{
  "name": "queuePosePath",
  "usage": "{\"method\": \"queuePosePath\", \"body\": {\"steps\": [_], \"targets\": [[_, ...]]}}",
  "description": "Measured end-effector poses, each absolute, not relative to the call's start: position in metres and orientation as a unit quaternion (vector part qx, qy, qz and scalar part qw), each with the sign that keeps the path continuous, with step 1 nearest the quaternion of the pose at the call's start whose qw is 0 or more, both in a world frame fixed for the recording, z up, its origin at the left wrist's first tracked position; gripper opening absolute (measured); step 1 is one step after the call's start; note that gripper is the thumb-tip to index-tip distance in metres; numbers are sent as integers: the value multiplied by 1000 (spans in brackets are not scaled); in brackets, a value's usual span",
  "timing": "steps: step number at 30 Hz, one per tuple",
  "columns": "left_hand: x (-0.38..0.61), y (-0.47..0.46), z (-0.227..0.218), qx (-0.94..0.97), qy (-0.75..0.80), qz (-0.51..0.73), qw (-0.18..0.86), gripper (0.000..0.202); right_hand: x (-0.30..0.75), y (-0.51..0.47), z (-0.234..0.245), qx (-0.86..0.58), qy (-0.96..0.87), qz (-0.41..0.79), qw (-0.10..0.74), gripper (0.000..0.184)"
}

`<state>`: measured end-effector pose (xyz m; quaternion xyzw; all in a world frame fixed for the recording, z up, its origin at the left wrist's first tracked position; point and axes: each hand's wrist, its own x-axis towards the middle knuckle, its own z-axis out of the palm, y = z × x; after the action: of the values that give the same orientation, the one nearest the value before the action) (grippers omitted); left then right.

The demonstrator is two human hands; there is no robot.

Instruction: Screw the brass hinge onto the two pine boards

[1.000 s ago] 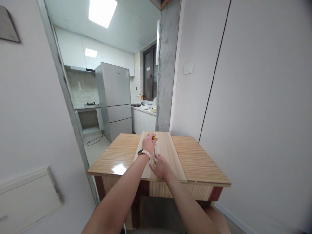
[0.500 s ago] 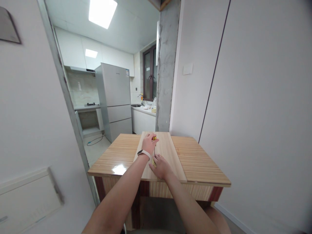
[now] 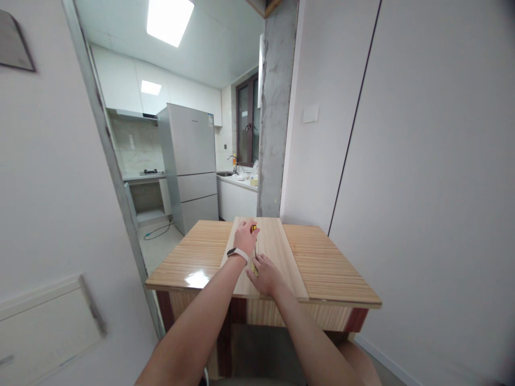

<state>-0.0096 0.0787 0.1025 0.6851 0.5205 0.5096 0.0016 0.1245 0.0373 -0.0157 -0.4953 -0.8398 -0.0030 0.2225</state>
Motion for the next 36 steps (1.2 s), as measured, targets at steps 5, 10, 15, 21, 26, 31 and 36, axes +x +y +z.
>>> {"method": "queuePosePath", "body": {"steps": [5, 10, 15, 21, 26, 31, 36], "targets": [[-9, 78, 102, 691, 514, 509, 12, 20, 124, 36, -14, -497, -841, -6, 215, 70], [-11, 76, 103, 710, 484, 511, 14, 20, 124, 37, -16, -490, -840, -18, 234, 66], [-10, 74, 106, 712, 484, 509, 3, 12, 124, 37, -17, -489, -839, -22, 239, 63], [-6, 72, 108, 707, 496, 504, -2, 10, 124, 36, -17, -482, -840, -26, 248, 63], [-6, 72, 107, 706, 497, 505, -2, 11, 123, 37, -18, -484, -839, -23, 249, 64], [-6, 73, 106, 704, 495, 509, -2, 16, 123, 36, -17, -488, -837, -17, 245, 65], [-6, 76, 102, 708, 476, 521, 14, 23, 123, 35, -15, -494, -836, -11, 238, 66]]}}
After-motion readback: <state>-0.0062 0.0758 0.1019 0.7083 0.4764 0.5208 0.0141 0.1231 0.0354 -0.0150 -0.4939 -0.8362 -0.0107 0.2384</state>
